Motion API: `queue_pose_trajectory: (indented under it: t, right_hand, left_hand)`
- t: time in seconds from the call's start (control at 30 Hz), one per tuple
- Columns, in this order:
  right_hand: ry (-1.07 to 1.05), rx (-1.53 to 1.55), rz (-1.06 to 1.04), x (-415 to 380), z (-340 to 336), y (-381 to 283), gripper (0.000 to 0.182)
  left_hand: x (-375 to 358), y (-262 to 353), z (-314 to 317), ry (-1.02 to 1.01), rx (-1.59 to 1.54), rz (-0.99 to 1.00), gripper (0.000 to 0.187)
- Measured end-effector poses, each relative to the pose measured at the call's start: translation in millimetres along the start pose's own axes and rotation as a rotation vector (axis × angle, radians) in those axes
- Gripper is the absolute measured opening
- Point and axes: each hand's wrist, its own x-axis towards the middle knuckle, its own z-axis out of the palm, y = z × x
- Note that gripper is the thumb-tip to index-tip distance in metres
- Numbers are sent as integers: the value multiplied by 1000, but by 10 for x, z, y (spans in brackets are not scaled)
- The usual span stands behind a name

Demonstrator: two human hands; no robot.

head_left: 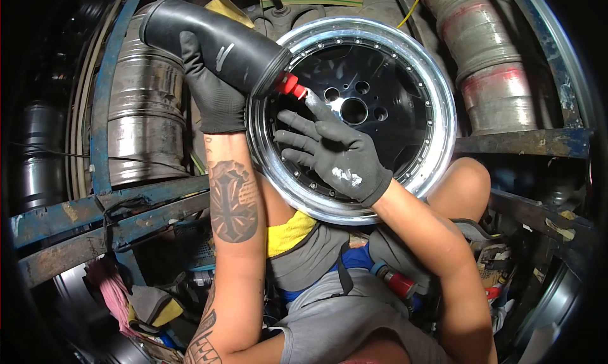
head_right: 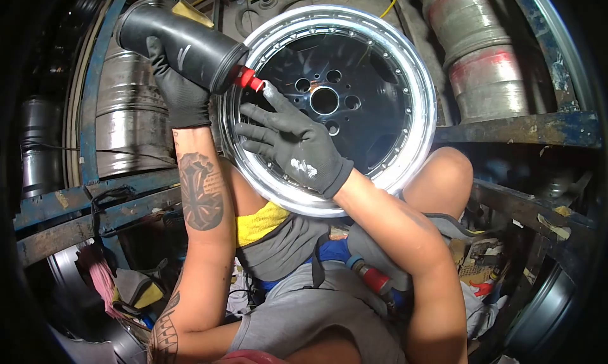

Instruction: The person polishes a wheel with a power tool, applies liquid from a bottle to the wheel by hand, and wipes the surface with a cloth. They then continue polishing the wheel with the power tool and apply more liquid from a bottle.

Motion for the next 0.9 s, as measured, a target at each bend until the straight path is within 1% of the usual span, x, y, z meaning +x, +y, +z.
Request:
queue_pose_trajectory:
  t: [0.03,0.13,0.17,0.2,0.27,0.3,0.33,0.37,0.4,0.47,0.5,0.53,0.6,0.63,0.67,0.7,0.77,0.8,0.83,0.9]
  right_hand:
    - [3,-32,-13,0,18,-1,59]
    - [-14,-40,-39,9,55,-11,55]
    - [-24,-25,-42,7,67,-13,54]
    - [25,-58,-49,5,98,-18,52]
    - [27,-13,-62,-22,75,6,48]
    - [59,6,-38,-50,97,34,48]
    - [89,24,-10,-88,125,70,48]
    - [118,42,17,-122,152,106,47]
    - [152,-6,73,-148,153,130,45]
    - [227,-103,181,-228,134,213,41]
    - [313,-107,187,-275,201,254,31]
    - [351,-131,214,-298,168,297,27]
    - [429,-183,272,-342,41,362,20]
    - [430,-112,269,-359,48,393,14]
    - [469,-213,275,-373,87,404,13]
    - [436,-237,263,-392,34,438,14]
    - [380,-343,225,-419,-46,463,16]
    - [349,-593,156,-440,-53,472,20]
    - [366,-598,142,-446,-41,452,22]
    - [383,-566,139,-429,8,394,23]
  left_hand:
    - [-31,12,35,40,36,49,62]
    - [-12,56,4,-134,-159,91,61]
    - [-45,118,-31,-171,-159,51,61]
    - [-121,140,-66,-145,-129,62,61]
    - [-359,260,-46,-92,-67,96,60]
    - [-453,311,-128,-93,-136,103,60]
    - [-668,400,-184,-60,-161,79,63]
    - [-944,473,-198,-25,-39,112,64]
    - [-1229,541,-216,8,82,145,64]
    - [-1843,630,-594,-23,0,64,68]
    - [-2185,673,-717,53,176,51,69]
    - [-2503,721,-818,133,353,34,71]
    - [-2988,859,-1008,88,246,-79,79]
    - [-3174,915,-1105,106,193,-132,80]
    - [-3357,978,-1206,126,138,-181,81]
    - [-3538,1038,-1314,148,81,-225,83]
    - [-3852,1115,-1589,164,12,-251,85]
    - [-3976,1166,-1711,166,-24,-267,87]
    - [-4033,1259,-1684,222,-131,-273,89]
    - [-4154,1349,-1789,255,-178,-231,84]
